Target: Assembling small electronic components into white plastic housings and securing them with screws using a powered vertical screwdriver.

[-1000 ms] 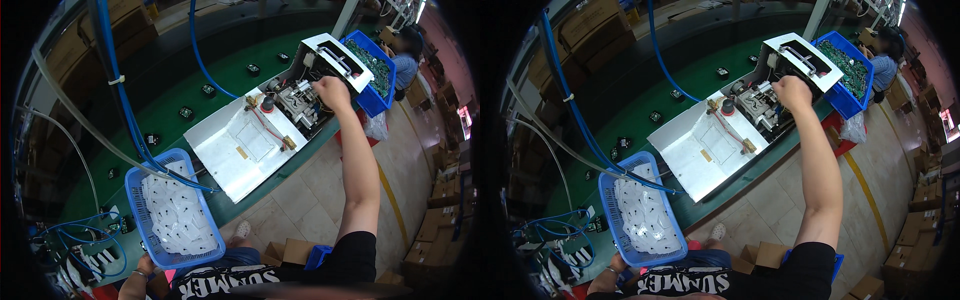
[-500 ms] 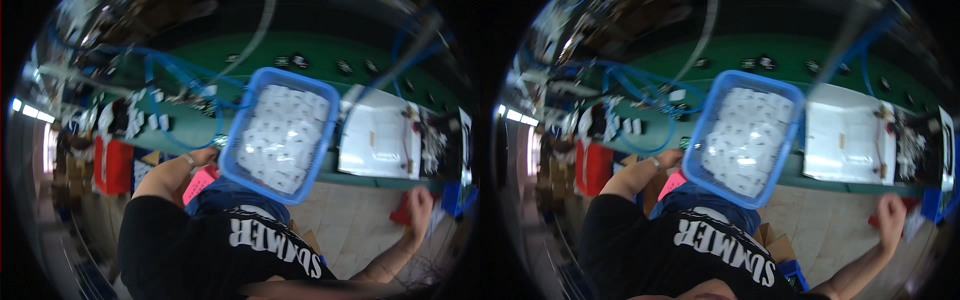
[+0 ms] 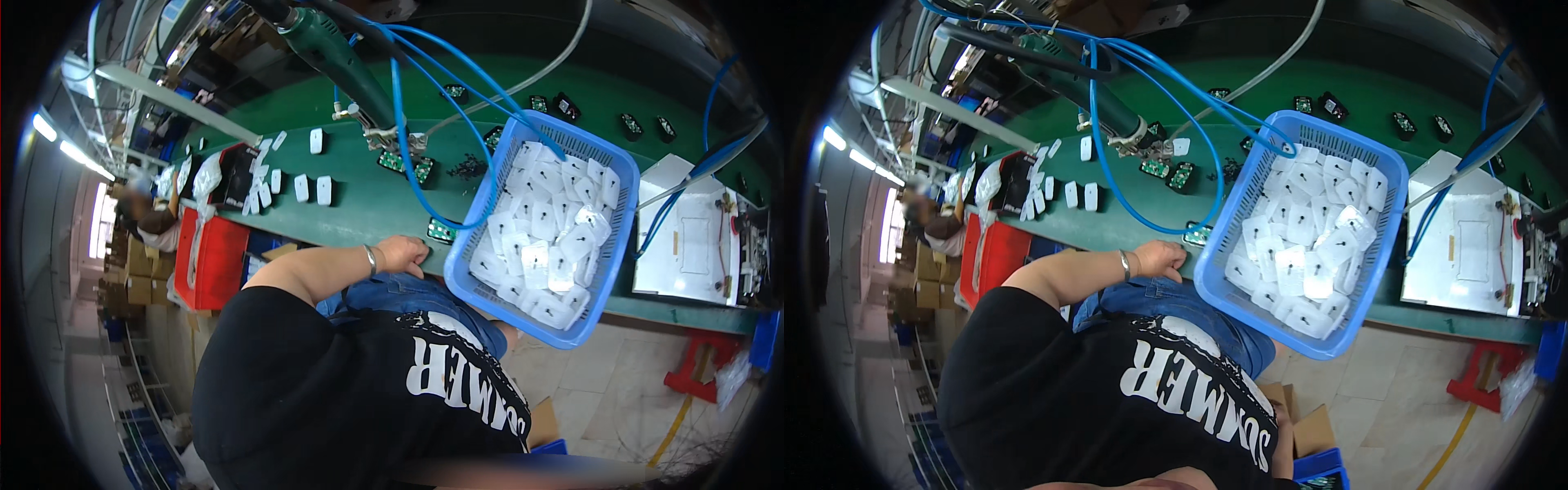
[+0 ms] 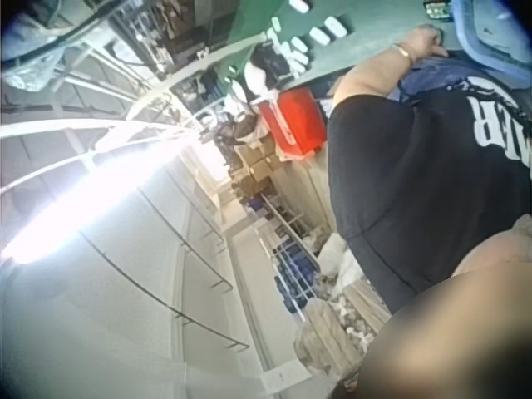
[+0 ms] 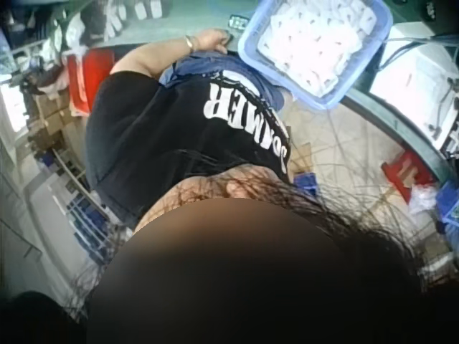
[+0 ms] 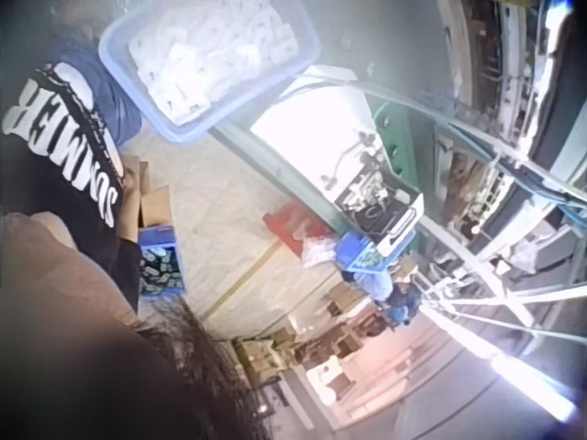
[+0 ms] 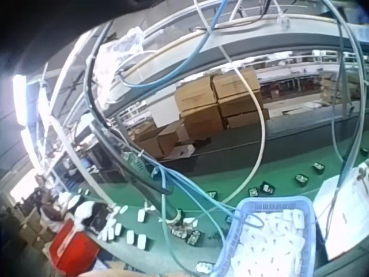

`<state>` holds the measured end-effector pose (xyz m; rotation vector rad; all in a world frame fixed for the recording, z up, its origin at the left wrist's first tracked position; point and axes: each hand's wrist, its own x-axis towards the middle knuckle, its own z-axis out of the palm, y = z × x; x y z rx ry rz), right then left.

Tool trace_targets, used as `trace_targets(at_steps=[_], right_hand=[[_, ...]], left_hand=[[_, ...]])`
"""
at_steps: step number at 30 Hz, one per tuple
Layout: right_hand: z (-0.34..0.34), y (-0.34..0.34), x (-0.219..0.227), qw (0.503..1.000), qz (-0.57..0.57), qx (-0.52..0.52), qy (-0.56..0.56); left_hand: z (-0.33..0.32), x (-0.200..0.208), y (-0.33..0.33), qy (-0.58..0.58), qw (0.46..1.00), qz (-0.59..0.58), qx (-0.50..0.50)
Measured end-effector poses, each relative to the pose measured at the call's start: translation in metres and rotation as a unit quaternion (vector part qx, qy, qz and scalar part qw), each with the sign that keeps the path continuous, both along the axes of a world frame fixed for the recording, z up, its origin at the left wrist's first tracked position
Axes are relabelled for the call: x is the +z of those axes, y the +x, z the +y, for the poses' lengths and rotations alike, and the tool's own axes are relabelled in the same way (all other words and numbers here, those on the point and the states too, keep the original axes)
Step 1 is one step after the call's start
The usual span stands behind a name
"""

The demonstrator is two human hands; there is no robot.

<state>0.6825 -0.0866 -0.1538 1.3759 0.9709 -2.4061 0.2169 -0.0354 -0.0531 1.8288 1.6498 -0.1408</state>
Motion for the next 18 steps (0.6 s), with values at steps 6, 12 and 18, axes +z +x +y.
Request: trace_targets(at_steps=[6, 12, 18], right_hand=[[-0.048, -0.13, -0.05, 0.992, 0.045, -0.013, 0.118], [-0.075, -0.211, -0.068, 0.973, 0.062, 0.06, 0.212], [-0.053, -0.226, -0.073, 0.931, 0.073, 0.185, 0.305]], left_hand=[[0.002, -0.013, -0.025, 0.045, 0.98, -0.163, -0.102], [0.004, -0.012, -0.049, 0.003, 0.942, -0.269, -0.2], [-0.006, -0.024, -0.057, 0.049, 0.915, -0.32, -0.241]])
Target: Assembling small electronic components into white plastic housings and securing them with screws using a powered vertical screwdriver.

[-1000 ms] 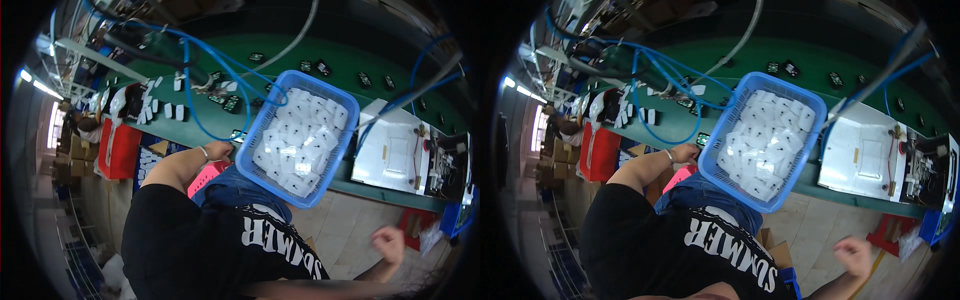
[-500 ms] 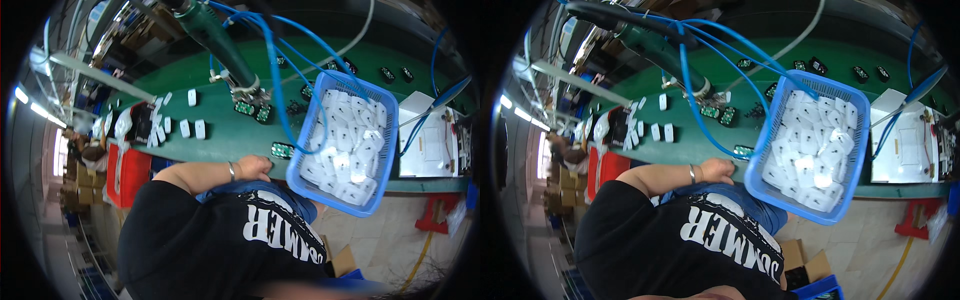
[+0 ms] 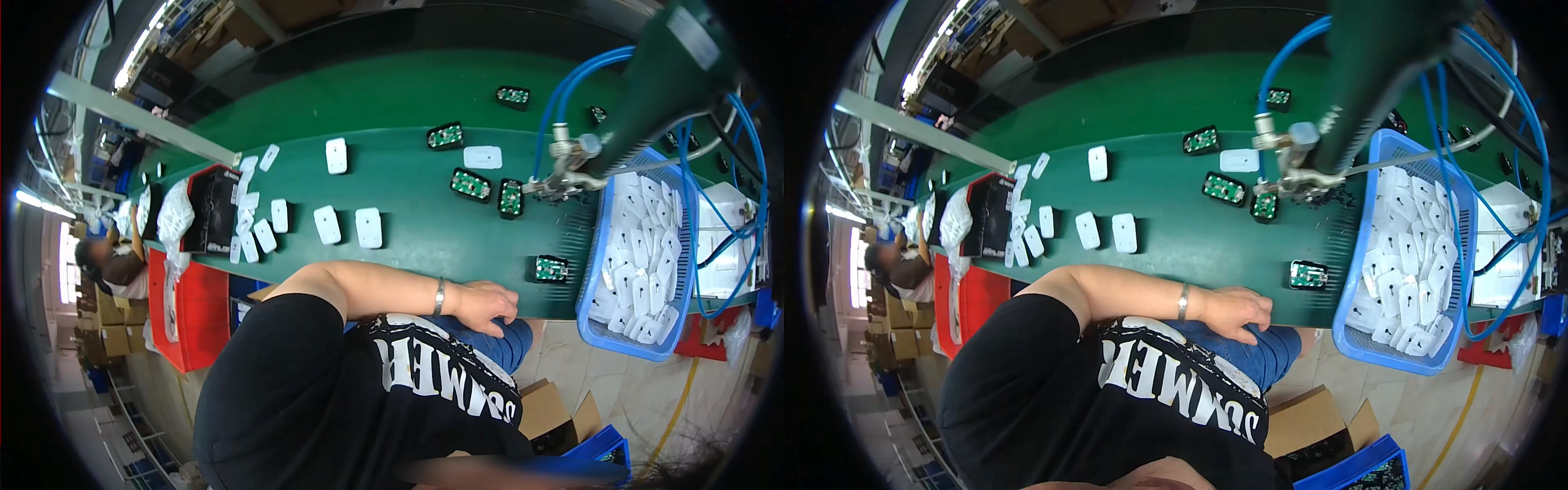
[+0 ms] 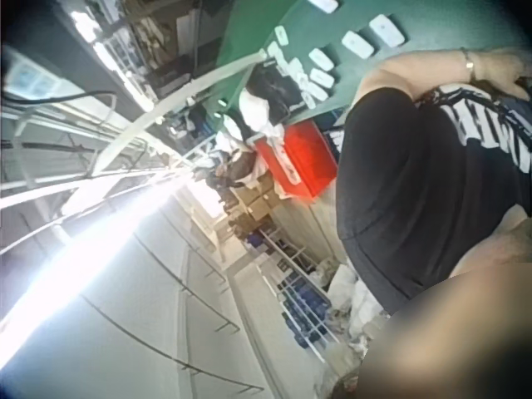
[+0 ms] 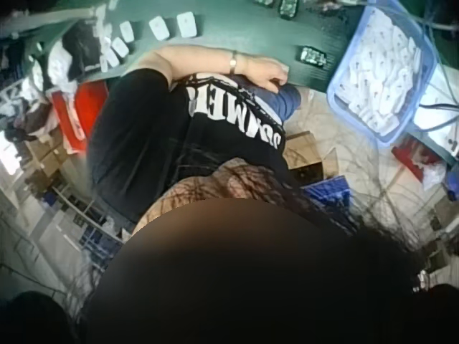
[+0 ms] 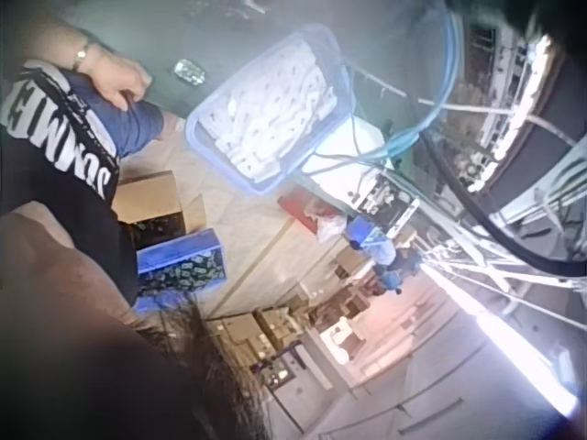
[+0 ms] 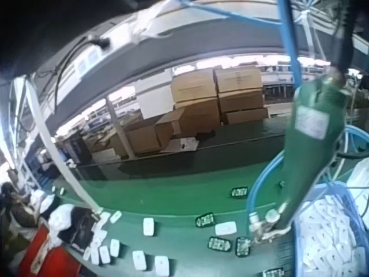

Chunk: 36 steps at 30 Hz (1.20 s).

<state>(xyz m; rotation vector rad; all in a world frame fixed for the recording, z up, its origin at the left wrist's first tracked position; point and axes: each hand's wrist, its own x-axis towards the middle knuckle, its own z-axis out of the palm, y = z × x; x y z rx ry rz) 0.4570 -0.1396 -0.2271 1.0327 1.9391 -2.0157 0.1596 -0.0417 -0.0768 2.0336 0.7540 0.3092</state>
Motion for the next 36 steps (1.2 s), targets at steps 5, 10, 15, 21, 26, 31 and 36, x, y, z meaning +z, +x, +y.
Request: trace_targets(at_steps=[5, 10, 15, 21, 26, 31, 36], right_hand=[[0.014, 0.003, -0.014, 0.991, -0.012, 0.085, 0.098], [0.003, 0.029, -0.023, 0.968, -0.044, 0.152, 0.195], [0.025, -0.069, 0.222, 0.929, 0.156, -0.244, 0.229], [0.177, -0.165, 0.338, 0.732, 0.382, -0.419, 0.378], [0.267, -0.165, 0.379, 0.789, 0.466, -0.33, 0.226], [0.29, -0.18, 0.395, 0.872, 0.46, -0.11, 0.123], [0.272, -0.216, 0.374, 0.839, 0.53, -0.038, 0.115]], left_hand=[[-0.006, -0.004, -0.001, 0.034, 0.999, -0.03, 0.005], [-0.031, -0.01, -0.005, 0.104, 0.99, -0.038, 0.083], [-0.049, -0.024, -0.002, 0.177, 0.973, -0.075, 0.126], [-0.06, -0.019, -0.016, 0.131, 0.977, -0.111, 0.128], [-0.114, 0.011, -0.084, 0.039, 0.974, -0.15, 0.162], [-0.163, 0.025, -0.155, -0.059, 0.94, -0.177, 0.287], [-0.161, 0.035, -0.175, -0.06, 0.922, -0.197, 0.328]])
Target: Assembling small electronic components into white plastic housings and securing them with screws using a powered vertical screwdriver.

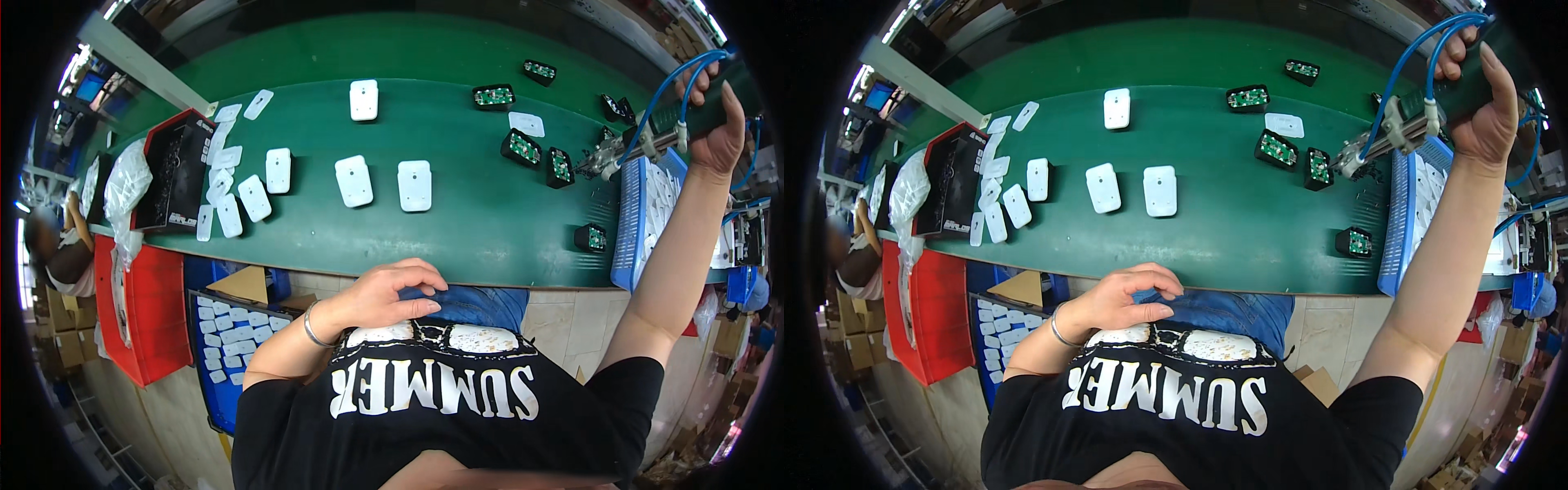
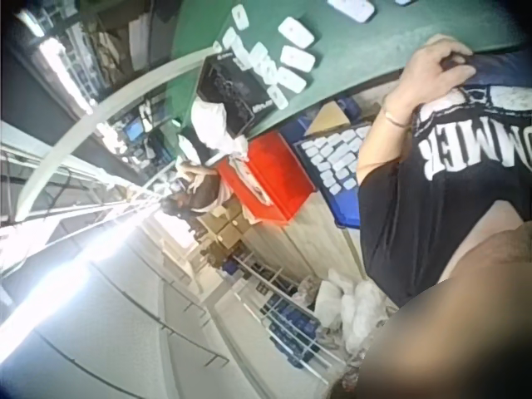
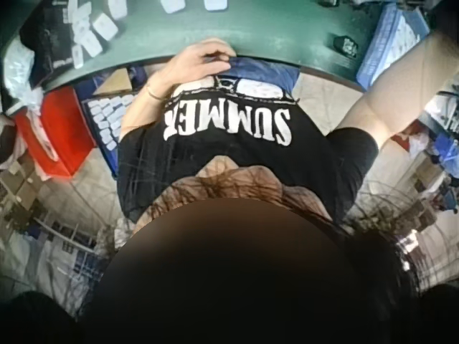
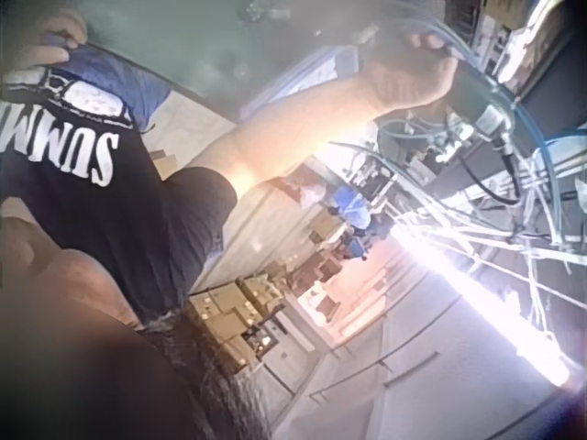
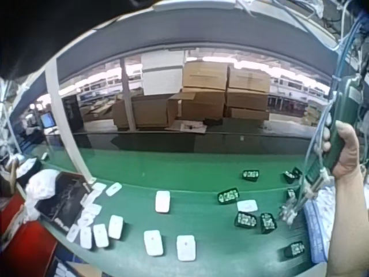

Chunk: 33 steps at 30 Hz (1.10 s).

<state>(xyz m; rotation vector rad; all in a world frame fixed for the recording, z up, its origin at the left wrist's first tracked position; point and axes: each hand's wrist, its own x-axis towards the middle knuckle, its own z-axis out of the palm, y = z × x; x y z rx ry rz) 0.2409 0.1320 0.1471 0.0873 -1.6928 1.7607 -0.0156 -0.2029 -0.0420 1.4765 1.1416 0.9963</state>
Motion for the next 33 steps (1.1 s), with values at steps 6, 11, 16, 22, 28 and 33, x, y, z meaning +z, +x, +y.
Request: trace_targets(at_steps=[6, 11, 16, 22, 28, 33], right_hand=[[-0.053, -0.025, 0.006, 0.994, 0.014, -0.109, -0.024], [-0.077, -0.056, 0.009, 0.996, 0.02, 0.021, -0.08], [-0.07, -0.058, 0.003, 0.995, 0.03, 0.06, -0.075], [-0.053, -0.024, -0.001, 0.997, -0.035, -0.016, -0.07], [-0.061, -0.007, -0.001, 0.992, -0.033, -0.095, -0.078], [-0.081, -0.033, 0.005, 0.987, -0.02, -0.112, -0.113]], left_hand=[[0.015, 0.019, -0.006, 0.026, 0.999, 0.047, -0.001], [0.018, 0.009, -0.017, 0.048, 0.977, 0.096, 0.185], [0.04, 0.004, -0.016, 0.034, 0.929, 0.199, 0.312], [0.07, -0.008, -0.004, -0.021, 0.848, 0.409, 0.338], [0.088, -0.015, -0.001, -0.048, 0.839, 0.446, 0.307], [0.094, -0.012, 0.002, -0.066, 0.876, 0.391, 0.274]])
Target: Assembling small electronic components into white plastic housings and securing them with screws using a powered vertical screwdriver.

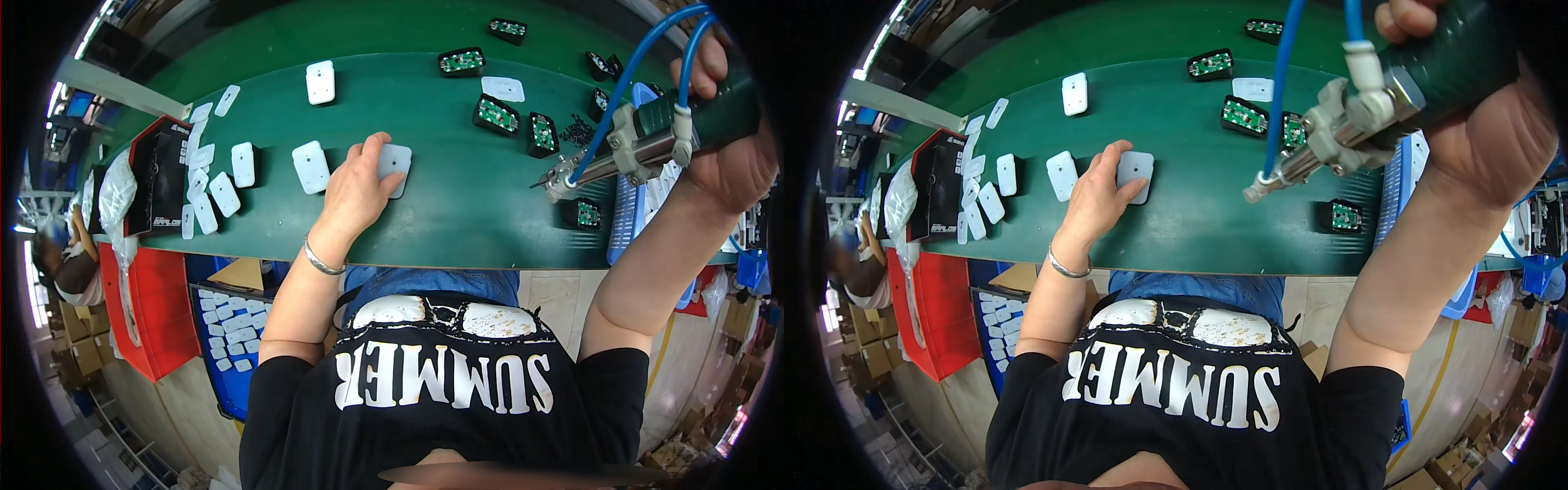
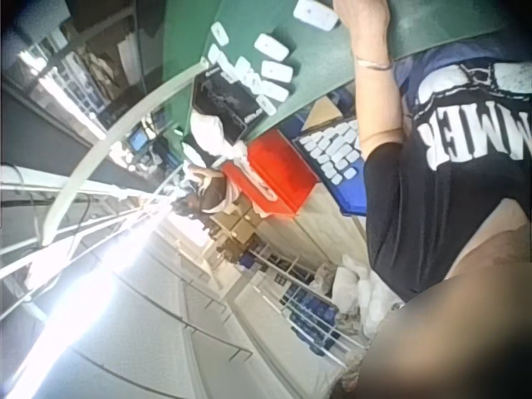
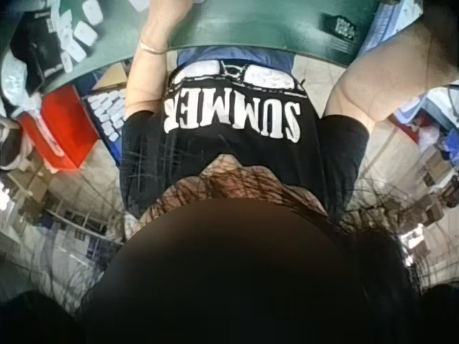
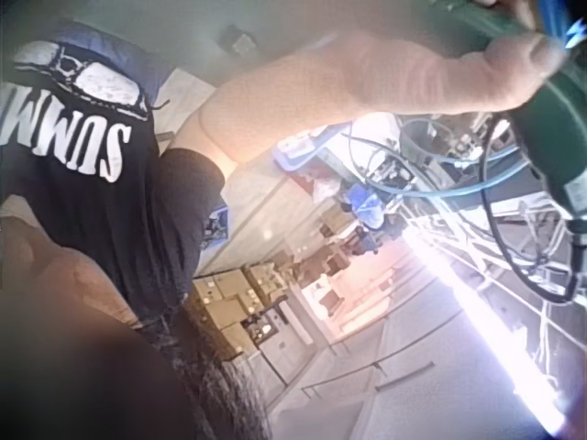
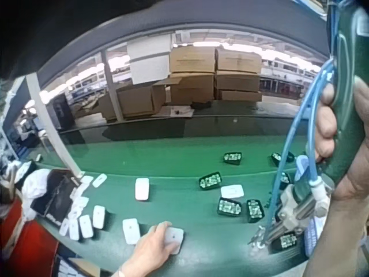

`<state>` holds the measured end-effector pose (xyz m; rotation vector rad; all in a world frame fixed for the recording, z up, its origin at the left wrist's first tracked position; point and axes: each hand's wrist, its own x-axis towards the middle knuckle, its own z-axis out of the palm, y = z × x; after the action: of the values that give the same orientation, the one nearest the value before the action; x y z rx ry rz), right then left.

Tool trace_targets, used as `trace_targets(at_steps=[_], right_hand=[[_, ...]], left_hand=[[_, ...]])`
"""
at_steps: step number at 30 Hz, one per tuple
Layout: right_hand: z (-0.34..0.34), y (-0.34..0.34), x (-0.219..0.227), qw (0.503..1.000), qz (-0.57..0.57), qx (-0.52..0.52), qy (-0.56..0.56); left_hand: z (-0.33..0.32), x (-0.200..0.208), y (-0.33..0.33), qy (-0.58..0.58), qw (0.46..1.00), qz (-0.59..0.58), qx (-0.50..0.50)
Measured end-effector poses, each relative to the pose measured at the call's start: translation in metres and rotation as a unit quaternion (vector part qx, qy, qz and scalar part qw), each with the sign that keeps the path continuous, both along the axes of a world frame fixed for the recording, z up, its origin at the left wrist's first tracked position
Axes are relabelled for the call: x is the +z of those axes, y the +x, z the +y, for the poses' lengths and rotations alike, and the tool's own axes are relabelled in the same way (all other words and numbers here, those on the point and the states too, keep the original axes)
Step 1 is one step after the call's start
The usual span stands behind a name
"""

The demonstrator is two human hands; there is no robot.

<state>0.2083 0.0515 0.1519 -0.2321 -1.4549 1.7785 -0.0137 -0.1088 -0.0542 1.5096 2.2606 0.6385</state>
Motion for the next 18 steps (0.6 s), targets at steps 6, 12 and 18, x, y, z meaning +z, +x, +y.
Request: trace_targets(at_steps=[6, 12, 18], right_hand=[[0.005, -0.006, 0.0, 0.999, 0.006, -0.011, -0.03], [0.005, -0.021, -0.005, 0.998, 0.0, -0.011, -0.056], [0.026, 0.004, -0.007, 0.998, -0.002, -0.009, -0.06]], left_hand=[[0.006, -0.014, -0.002, -0.002, 0.996, -0.086, -0.035], [0.002, -0.012, 0.011, -0.004, 0.821, -0.568, 0.057], [0.008, -0.02, 0.026, 0.03, 0.707, -0.705, 0.044]])
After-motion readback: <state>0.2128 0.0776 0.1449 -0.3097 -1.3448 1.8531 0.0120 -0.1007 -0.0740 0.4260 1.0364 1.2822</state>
